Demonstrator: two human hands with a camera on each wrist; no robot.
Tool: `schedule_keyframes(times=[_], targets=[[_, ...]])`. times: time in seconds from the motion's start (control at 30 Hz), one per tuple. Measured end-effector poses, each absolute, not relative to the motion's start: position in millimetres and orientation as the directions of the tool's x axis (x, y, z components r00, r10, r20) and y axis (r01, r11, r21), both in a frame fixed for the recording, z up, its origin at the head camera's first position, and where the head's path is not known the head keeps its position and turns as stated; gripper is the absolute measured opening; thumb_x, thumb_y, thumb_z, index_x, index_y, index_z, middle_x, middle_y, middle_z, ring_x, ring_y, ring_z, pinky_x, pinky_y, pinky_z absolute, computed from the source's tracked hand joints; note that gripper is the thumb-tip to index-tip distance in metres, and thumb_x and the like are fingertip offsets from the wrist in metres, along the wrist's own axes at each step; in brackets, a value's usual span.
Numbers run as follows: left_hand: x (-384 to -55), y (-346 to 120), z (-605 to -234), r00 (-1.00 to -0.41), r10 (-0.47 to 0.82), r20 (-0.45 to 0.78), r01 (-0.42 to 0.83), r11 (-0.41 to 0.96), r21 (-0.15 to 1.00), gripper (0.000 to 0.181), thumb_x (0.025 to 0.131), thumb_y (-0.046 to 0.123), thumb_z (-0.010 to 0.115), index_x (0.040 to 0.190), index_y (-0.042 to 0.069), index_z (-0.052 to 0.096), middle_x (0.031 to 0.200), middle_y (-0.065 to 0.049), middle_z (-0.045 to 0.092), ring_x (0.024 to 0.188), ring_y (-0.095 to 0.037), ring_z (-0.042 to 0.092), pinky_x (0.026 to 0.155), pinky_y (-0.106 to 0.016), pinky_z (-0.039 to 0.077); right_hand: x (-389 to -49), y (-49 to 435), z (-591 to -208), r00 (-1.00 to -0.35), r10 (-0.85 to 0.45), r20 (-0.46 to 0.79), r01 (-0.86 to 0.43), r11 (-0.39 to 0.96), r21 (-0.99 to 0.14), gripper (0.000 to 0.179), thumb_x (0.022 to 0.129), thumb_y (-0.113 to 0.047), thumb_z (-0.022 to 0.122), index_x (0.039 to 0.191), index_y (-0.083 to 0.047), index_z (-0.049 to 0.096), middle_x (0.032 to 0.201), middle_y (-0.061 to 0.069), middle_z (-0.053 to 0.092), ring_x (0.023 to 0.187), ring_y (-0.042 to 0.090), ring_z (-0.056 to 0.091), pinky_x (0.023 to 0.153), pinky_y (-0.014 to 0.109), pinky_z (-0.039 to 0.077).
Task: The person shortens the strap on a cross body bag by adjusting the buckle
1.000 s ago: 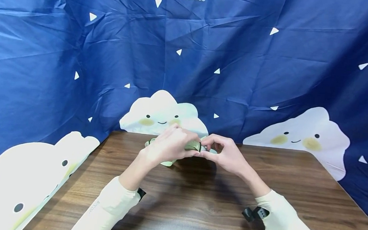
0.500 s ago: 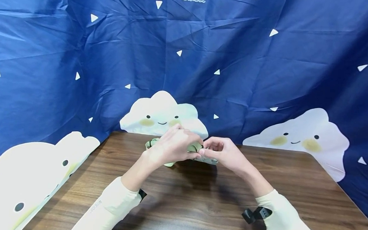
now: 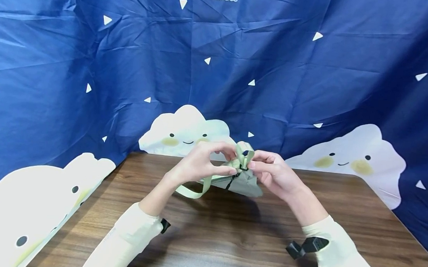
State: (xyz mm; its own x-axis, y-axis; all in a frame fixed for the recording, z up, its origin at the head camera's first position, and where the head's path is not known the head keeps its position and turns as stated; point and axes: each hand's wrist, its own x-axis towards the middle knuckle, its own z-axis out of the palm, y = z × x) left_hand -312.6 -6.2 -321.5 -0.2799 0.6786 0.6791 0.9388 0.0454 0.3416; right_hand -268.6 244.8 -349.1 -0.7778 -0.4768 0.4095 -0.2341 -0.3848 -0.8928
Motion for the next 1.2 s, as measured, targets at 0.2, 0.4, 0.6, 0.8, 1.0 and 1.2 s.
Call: schedule_keyframes(times=[0.2, 0.4, 0.6, 0.8, 1.0, 1.2], targets=[[-317, -16, -318, -0.245, 0.686, 0.685, 0.964, 0.096, 0.248, 0.03, 0.085, 0.022, 0.087, 0.112, 0.013, 0.076, 0.096, 0.009, 0.071, 0.088, -0.007, 0.065, 0.085, -0.023, 0.049, -269, 256, -344, -0.759, -0.515, 0.398, -0.106, -0.505, -0.857, 0.022, 0.099, 0.005, 0.053, 0.097, -0.008, 0.071, 0.07, -0.008, 0.05, 0.055, 0.004, 0.025, 0.048, 0.016, 0.016], [-331, -26, -320, -0.288, 0.707, 0.646, 0.955, 0.165, 0.245, 0.028, 0.086, 0.021, 0.085, 0.111, 0.013, 0.075, 0.098, 0.009, 0.071, 0.087, -0.008, 0.066, 0.083, -0.023, 0.049, -263, 271, -335, -0.771, -0.473, 0.426, -0.058, -0.614, -0.787, 0.016, 0.1, -0.001, 0.057, 0.106, -0.006, 0.071, 0.069, -0.008, 0.054, 0.054, 0.005, 0.019, 0.045, 0.017, 0.007], [-341, -34, -321, -0.318, 0.724, 0.612, 0.944, 0.182, 0.274, 0.025, 0.088, 0.024, 0.084, 0.11, 0.017, 0.075, 0.097, 0.013, 0.07, 0.088, -0.011, 0.067, 0.081, -0.025, 0.05, -262, 274, -331, -0.727, -0.511, 0.459, -0.037, -0.638, -0.769, 0.027, 0.101, 0.004, 0.048, 0.116, -0.001, 0.069, 0.076, -0.003, 0.064, 0.052, 0.007, 0.018, 0.045, 0.018, 0.009], [-340, -36, -317, -0.314, 0.737, 0.599, 0.949, 0.222, 0.224, 0.021, 0.089, 0.022, 0.083, 0.109, 0.019, 0.076, 0.096, 0.016, 0.069, 0.088, -0.006, 0.064, 0.079, -0.024, 0.049, -261, 274, -328, -0.715, -0.523, 0.464, -0.041, -0.631, -0.775, 0.03, 0.099, 0.006, 0.047, 0.12, 0.001, 0.069, 0.085, 0.003, 0.072, 0.05, 0.007, 0.019, 0.043, 0.018, 0.008], [-346, -42, -316, -0.314, 0.743, 0.591, 0.947, 0.286, 0.144, 0.016, 0.088, 0.016, 0.079, 0.104, 0.019, 0.075, 0.09, 0.014, 0.067, 0.084, -0.008, 0.063, 0.076, -0.026, 0.048, -258, 280, -322, -0.692, -0.529, 0.492, -0.023, -0.664, -0.747, 0.023, 0.101, 0.005, 0.045, 0.108, 0.003, 0.067, 0.065, -0.003, 0.048, 0.05, 0.008, 0.018, 0.044, 0.018, 0.012], [-351, -46, -320, -0.326, 0.728, 0.602, 0.943, 0.294, 0.155, 0.017, 0.088, 0.015, 0.077, 0.105, 0.018, 0.075, 0.095, 0.012, 0.069, 0.087, -0.01, 0.065, 0.08, -0.025, 0.048, -255, 281, -318, -0.65, -0.571, 0.502, 0.059, -0.696, -0.716, 0.021, 0.104, 0.002, 0.041, 0.096, 0.002, 0.061, 0.064, -0.001, 0.029, 0.05, 0.008, 0.021, 0.045, 0.016, 0.018]])
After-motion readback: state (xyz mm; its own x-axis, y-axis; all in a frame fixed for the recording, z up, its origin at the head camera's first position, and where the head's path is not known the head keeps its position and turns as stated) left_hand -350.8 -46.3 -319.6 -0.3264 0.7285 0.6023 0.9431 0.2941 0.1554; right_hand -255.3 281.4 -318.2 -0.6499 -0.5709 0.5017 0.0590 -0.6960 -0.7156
